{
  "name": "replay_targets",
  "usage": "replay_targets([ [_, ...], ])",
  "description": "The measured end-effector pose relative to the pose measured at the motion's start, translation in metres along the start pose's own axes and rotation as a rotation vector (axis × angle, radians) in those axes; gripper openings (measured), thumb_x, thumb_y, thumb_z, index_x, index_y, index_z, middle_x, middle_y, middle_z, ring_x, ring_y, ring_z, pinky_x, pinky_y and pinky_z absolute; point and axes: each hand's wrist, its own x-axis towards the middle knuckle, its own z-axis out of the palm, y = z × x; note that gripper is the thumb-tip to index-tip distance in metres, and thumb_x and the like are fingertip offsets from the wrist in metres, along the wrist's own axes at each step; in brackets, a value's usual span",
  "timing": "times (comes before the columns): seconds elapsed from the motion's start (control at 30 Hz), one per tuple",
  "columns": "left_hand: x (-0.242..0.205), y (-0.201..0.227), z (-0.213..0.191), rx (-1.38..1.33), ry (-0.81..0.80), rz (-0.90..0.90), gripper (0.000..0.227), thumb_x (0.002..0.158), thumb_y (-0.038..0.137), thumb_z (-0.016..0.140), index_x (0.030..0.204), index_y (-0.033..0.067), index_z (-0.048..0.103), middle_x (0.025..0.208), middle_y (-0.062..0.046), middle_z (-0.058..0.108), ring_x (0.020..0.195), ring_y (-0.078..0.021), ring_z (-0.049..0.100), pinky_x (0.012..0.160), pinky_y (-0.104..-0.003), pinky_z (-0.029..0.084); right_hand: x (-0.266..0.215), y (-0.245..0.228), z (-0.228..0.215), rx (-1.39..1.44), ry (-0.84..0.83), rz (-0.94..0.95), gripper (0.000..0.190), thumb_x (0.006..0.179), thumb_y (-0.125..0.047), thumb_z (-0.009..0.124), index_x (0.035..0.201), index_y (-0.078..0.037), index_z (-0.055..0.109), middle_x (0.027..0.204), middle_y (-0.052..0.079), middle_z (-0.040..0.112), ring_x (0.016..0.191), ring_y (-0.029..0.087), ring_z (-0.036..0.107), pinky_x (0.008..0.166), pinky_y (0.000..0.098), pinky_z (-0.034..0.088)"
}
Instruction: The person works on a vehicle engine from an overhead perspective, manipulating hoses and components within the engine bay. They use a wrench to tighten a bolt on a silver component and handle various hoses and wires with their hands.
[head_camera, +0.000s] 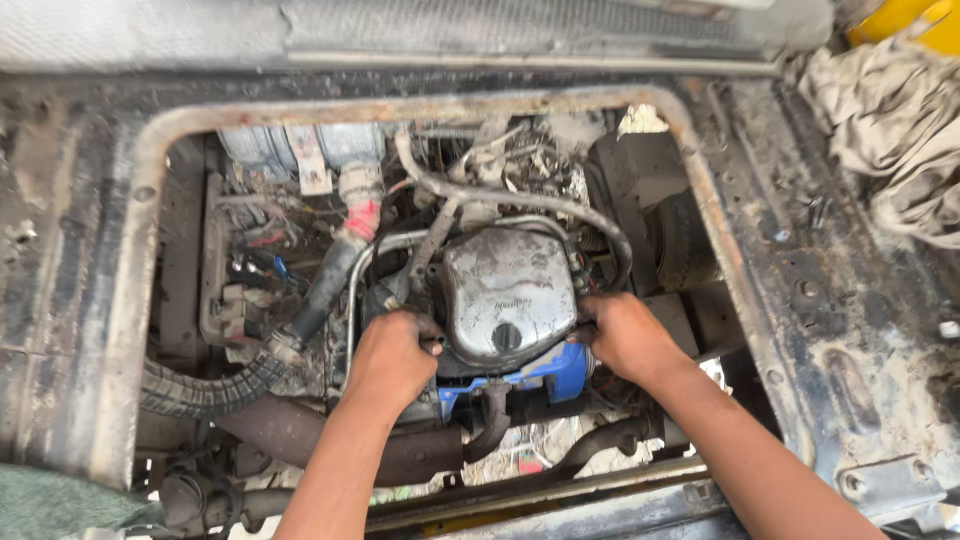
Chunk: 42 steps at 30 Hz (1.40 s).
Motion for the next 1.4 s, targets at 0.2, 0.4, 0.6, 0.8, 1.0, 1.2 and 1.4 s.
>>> replay_targets([
  [0.2,-0.004,-0.011,0.003,-0.084,0.038,0.034,0.026,0.078,0.012,0.079,0.104,0.0122,0.081,0.105,-0.016,0.076,0.097,-0.0331,0.074,0.089,-0.039,0.056,-0.002,0.005,0.002,0.154,-0.023,-0.046,0.034,0.074,-0.014,0.083,0.106,-0.006,0.074,0.1,0.019,0.075,0.098,0.037,0.072,0.084,0.042,0.056],
  [0.4,-0.016,-0.016,-0.01,-0.163,0.157,0.023,0.037,0.08,0.014,0.075,0.117,0.0141,0.075,0.103,-0.013,0.078,0.094,-0.0303,0.077,0.086,-0.039,0.056,-0.001,0.022,-0.009,0.252,-0.077,0.007,0.031,0.077,-0.015,0.082,0.106,-0.007,0.073,0.105,0.014,0.077,0.101,0.028,0.075,0.089,0.0385,0.054],
  [0.6,-0.035,0.059,-0.026,-0.089,0.648,0.223,0.023,0.084,0.011,0.067,0.103,0.0081,0.078,0.111,-0.015,0.073,0.103,-0.0369,0.069,0.09,-0.044,0.054,-0.012,0.025,-0.017,0.252,0.288,-0.036,0.023,0.081,-0.003,0.071,0.104,-0.005,0.073,0.106,0.017,0.074,0.102,0.035,0.071,0.089,0.0401,0.055],
  [0.8,0.041,0.122,-0.005,0.313,0.493,0.432,0.027,0.095,0.025,0.061,0.104,0.0037,0.073,0.123,-0.017,0.067,0.121,-0.0357,0.058,0.105,-0.05,0.044,-0.007,0.035,-0.007,0.225,0.419,-0.075,0.022,0.081,0.0,0.068,0.102,-0.003,0.073,0.107,0.02,0.073,0.105,0.04,0.069,0.094,0.0431,0.053],
  [1.0,0.059,0.106,0.039,0.26,0.377,0.296,0.035,0.093,0.033,0.055,0.113,0.0092,0.072,0.125,-0.013,0.067,0.123,-0.0352,0.056,0.102,-0.057,0.04,-0.015,0.011,-0.019,0.322,0.469,0.045,0.022,0.082,-0.001,0.066,0.103,-0.001,0.071,0.106,0.022,0.071,0.101,0.042,0.067,0.087,0.0436,0.054],
  [1.2,0.063,0.109,0.034,0.251,0.289,0.138,0.036,0.088,0.025,0.054,0.119,0.0142,0.069,0.124,-0.006,0.068,0.12,-0.0262,0.059,0.104,-0.052,0.04,-0.029,-0.015,-0.094,0.291,0.711,0.008,0.02,0.079,0.0,0.064,0.098,-0.004,0.072,0.103,0.015,0.072,0.095,0.034,0.07,0.084,0.0429,0.055],
  [1.4,0.067,0.111,0.036,0.414,0.247,0.055,0.039,0.087,0.024,0.054,0.123,0.0126,0.065,0.121,-0.005,0.067,0.12,-0.0247,0.057,0.103,-0.048,0.041,-0.015,0.081,-0.194,-0.189,0.678,0.337,0.022,0.085,-0.01,0.069,0.105,-0.005,0.073,0.11,0.02,0.066,0.092,0.04,0.067,0.081,0.0485,0.054],
])
